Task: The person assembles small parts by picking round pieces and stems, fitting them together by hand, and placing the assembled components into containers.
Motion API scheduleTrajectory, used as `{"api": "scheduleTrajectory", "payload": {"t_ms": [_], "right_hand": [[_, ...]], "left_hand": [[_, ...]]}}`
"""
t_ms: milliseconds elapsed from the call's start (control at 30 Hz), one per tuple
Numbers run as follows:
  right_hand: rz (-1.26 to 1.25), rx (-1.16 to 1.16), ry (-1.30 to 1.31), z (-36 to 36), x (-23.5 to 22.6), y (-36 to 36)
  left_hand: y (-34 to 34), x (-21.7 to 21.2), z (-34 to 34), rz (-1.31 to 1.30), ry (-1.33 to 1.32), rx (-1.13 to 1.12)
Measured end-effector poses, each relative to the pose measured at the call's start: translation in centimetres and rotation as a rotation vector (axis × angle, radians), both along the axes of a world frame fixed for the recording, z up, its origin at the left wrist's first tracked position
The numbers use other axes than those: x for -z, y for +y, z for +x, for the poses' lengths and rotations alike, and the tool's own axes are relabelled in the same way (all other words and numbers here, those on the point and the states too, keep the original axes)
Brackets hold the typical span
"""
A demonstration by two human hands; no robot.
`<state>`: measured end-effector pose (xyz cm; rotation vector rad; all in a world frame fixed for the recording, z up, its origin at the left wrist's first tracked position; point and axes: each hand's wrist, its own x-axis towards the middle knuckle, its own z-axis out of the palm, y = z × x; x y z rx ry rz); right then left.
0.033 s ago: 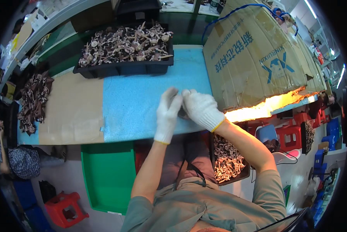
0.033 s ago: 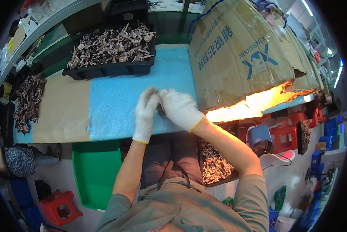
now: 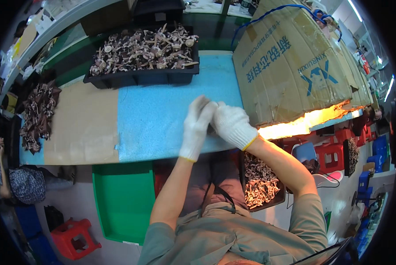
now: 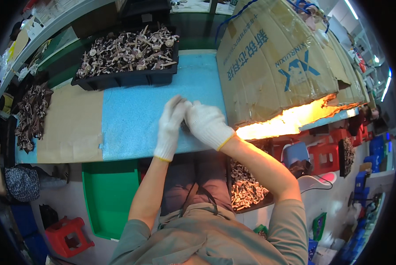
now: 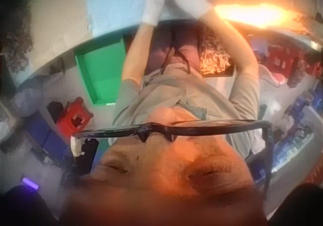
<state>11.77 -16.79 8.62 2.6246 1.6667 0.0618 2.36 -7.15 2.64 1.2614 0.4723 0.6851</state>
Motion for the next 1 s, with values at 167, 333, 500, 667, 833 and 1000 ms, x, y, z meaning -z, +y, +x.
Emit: {"api": "scheduleTrajectory", "payload": {"t_ms": [167,333,500,667,833,1000], "right_hand": [[-0.082,-0.012,-0.019,0.3,1.0,0.1],[0.005,-0.111,-0.017,0.6,3.0,0.5],[0.211,0.046,0.169,-0.3,1.9,-0.6],[0.205,-0.107,0.09,0.0,4.0,-0.3],[0.132,0.046,0.144,-1.5,1.4,-1.5],[0.018,-0.06,0.064,-0.2,2.7,0.8]], "left_hand": [[-0.4,-0.3,2.9,-0.013,-0.05,0.097],[0.3,1.2,2.5,0.051,-0.116,0.048],[-1.4,-0.1,2.2,0.1,-0.023,0.062],[0.2,1.4,2.4,0.216,0.005,0.079],[-1.9,1.6,1.6,0.163,-0.096,0.004],[2.6,2.8,2.1,0.317,-0.063,0.118]]}}
